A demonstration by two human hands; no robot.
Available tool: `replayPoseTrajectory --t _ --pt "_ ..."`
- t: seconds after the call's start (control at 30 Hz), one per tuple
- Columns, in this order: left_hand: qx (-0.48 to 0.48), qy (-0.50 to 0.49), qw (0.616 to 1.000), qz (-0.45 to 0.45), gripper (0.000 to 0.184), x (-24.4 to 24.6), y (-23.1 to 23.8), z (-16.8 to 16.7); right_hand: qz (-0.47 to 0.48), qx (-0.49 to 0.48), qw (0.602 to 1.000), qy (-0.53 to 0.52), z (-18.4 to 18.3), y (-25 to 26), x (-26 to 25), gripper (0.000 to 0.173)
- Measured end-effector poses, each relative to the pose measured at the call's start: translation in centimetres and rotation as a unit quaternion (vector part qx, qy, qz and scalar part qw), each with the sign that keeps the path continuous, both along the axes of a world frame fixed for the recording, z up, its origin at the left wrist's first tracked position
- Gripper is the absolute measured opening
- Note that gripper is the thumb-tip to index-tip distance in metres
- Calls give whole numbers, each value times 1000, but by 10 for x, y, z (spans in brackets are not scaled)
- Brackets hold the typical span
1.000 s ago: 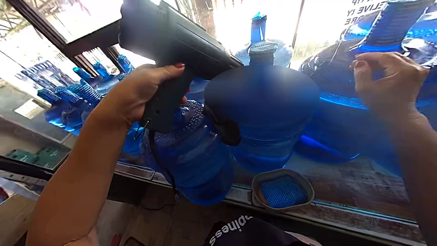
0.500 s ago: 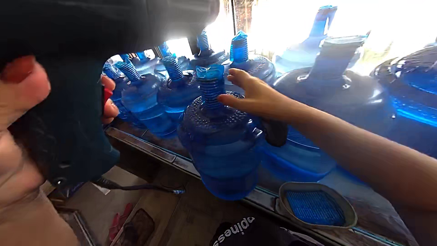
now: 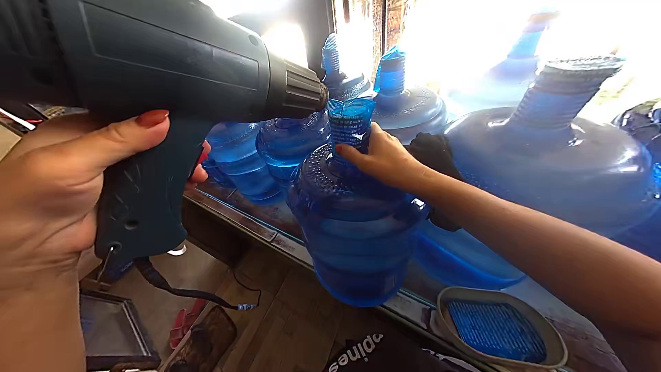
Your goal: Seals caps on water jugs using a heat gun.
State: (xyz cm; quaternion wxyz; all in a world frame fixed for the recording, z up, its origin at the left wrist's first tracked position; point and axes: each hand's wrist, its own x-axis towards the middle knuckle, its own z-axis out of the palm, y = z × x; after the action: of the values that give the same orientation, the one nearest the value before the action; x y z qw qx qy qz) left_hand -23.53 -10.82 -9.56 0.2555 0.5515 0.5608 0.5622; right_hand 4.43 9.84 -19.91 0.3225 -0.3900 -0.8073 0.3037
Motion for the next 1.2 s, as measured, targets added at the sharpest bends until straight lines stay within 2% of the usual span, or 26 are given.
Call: replayPoseTrajectory --t 0.17,0.23,0.33,0.43,0.5,0.6,0.67,0.87,0.97,1.07,1.2 --pt "-64 29 994 -79 35 -33 34 16 5 -2 1000 -29 0 -3 2 61" --pt "-78 6 991 -107 37 -31 37 20 1 -14 999 -49 3 -6 2 62" --pt "-73 -5 989 -126 29 -3 24 31 -4 -17 997 -76 7 -7 2 62" --pt "-78 35 993 -78 20 51 7 53 -4 -21 994 -106 11 -8 3 63" --pt "-67 59 994 -68 18 70 1 60 0 -11 992 -123 12 -7 4 63" --pt "-7 98 995 -23 21 73 -12 41 12 10 985 -169 19 -7 8 64" --pt "30 121 991 -40 22 56 -19 27 18 39 978 -206 24 -6 10 66" --pt "32 173 984 -27 25 73 -32 11 52 86 950 -296 36 -3 23 69" --pt "47 215 975 18 26 95 -38 5 71 103 950 -286 37 1 37 68" --pt "28 223 974 20 35 102 -42 -4 86 147 953 -253 34 3 65 67" --pt "3 248 968 28 35 113 -42 -19 65 218 960 -162 16 2 121 56"
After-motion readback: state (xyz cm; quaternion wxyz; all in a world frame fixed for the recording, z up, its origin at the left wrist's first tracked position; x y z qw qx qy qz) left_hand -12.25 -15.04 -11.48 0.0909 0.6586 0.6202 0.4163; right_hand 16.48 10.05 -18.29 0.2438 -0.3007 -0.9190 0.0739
